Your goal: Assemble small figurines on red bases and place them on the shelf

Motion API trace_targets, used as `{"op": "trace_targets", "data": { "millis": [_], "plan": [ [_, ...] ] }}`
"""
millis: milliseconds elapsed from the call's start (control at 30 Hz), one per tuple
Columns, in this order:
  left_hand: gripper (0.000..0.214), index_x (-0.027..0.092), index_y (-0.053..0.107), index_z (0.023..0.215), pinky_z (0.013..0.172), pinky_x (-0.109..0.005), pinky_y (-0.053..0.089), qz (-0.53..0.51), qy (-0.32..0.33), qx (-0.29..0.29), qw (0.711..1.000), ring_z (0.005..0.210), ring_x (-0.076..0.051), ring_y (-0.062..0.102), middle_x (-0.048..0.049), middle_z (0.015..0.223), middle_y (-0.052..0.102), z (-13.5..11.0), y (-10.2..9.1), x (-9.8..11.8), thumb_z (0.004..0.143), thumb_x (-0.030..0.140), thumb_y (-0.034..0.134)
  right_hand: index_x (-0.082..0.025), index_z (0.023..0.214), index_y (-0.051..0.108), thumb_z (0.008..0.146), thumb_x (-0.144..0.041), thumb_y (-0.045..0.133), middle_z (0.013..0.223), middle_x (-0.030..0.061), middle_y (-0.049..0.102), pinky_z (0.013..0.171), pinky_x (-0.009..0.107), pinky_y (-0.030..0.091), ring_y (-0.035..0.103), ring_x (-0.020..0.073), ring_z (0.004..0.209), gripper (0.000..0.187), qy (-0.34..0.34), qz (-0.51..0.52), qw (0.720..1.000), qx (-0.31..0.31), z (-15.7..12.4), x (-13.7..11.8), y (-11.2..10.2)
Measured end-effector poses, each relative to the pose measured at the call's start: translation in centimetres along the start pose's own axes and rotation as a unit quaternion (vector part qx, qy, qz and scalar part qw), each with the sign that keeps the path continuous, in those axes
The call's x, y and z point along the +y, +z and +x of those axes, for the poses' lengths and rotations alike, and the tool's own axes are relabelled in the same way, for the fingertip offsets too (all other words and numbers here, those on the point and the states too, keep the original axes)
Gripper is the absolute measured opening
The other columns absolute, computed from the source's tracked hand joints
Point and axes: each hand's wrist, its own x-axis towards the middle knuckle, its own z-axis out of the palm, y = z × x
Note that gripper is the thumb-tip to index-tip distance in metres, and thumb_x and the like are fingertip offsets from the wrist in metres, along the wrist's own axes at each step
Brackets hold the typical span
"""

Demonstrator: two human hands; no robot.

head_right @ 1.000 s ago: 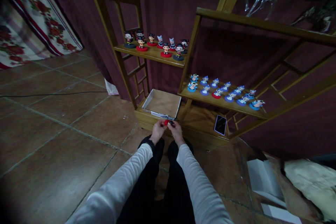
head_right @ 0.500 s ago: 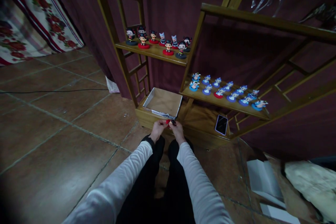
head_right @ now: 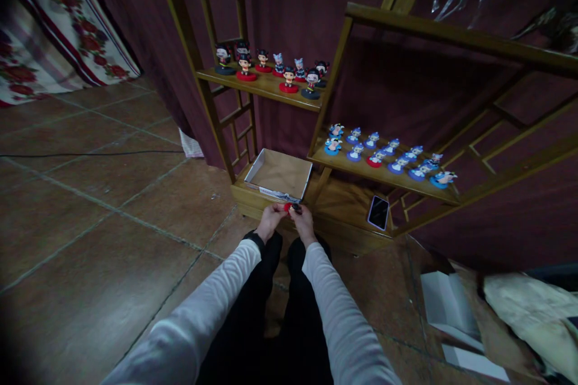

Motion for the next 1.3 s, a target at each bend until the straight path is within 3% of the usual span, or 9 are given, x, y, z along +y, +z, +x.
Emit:
{"op": "trace_targets", "data": {
  "millis": [167, 300, 467, 567, 833, 1300],
  "plan": [
    [0.02, 0.011, 0.06, 0.077, 0.057, -0.023, 0.044, -0.02, -0.013, 0.025, 0.999, 0.049, -0.008, 0.051, 0.0015, 0.057, 0.059, 0.0, 0.1, 0.1, 0.057, 0.008, 0.062, -0.02, 0.089, 0.06, 0.057, -0.028, 0.064, 0.069, -0.0039, 0.062, 0.062, 0.024, 0.045, 0.055, 0.0117, 0.063, 0.034, -0.006, 0.026, 0.999, 0.018, 0.2, 0.4, 0.5],
    [0.016, 0.011, 0.061, 0.074, 0.053, -0.021, 0.042, -0.034, -0.041, 0.03, 0.998, 0.049, -0.008, 0.052, 0.0007, 0.057, 0.059, -0.2, 0.0, 0.4, 0.057, 0.009, 0.062, -0.02, 0.086, 0.06, 0.059, -0.027, 0.062, 0.075, -0.0022, 0.064, 0.07, 0.027, 0.046, 0.057, 0.0131, 0.07, 0.028, -0.014, 0.037, 0.998, 0.042, 0.0, 0.2, 0.5],
    [0.015, 0.011, 0.061, 0.073, 0.048, -0.019, 0.038, -0.037, -0.049, 0.006, 0.998, 0.047, -0.007, 0.05, -0.0003, 0.058, 0.06, -0.6, 0.0, 0.8, 0.057, 0.012, 0.063, -0.02, 0.083, 0.061, 0.061, -0.034, 0.066, 0.083, 0.0001, 0.065, 0.073, 0.03, 0.048, 0.06, 0.0139, 0.074, 0.027, 0.039, 0.104, 0.992, -0.058, -0.6, -0.4, 0.2],
    [0.018, 0.011, 0.062, 0.076, 0.048, -0.019, 0.04, -0.047, -0.061, -0.006, 0.997, 0.047, -0.007, 0.051, -0.0015, 0.061, 0.061, -0.7, 0.0, 0.9, 0.058, 0.013, 0.064, -0.02, 0.081, 0.061, 0.06, -0.037, 0.069, 0.082, 0.0004, 0.065, 0.073, 0.031, 0.049, 0.061, 0.0134, 0.072, 0.029, 0.06, 0.135, 0.985, -0.083, -0.7, -0.5, 0.1],
    [0.027, 0.011, 0.062, 0.08, 0.052, -0.02, 0.045, -0.08, -0.089, -0.011, 0.993, 0.056, -0.009, 0.058, -0.0036, 0.068, 0.064, -0.6, -0.4, 1.0, 0.056, 0.016, 0.073, -0.018, 0.087, 0.065, 0.057, -0.039, 0.072, 0.09, 0.0049, 0.068, 0.076, 0.033, 0.05, 0.063, 0.0169, 0.08, 0.037, 0.084, 0.177, 0.978, -0.071, -0.9, -0.9, 0.0],
    [0.024, 0.011, 0.06, 0.074, 0.052, -0.02, 0.045, -0.064, -0.107, -0.01, 0.992, 0.053, -0.009, 0.057, -0.003, 0.063, 0.062, -0.6, -0.4, 1.3, 0.059, 0.021, 0.074, -0.017, 0.077, 0.066, 0.053, -0.039, 0.074, 0.076, 0.0034, 0.069, 0.069, 0.032, 0.051, 0.063, 0.0149, 0.066, 0.033, 0.09, 0.187, 0.978, -0.036, -0.9, -1.1, 0.4]
  ]
}}
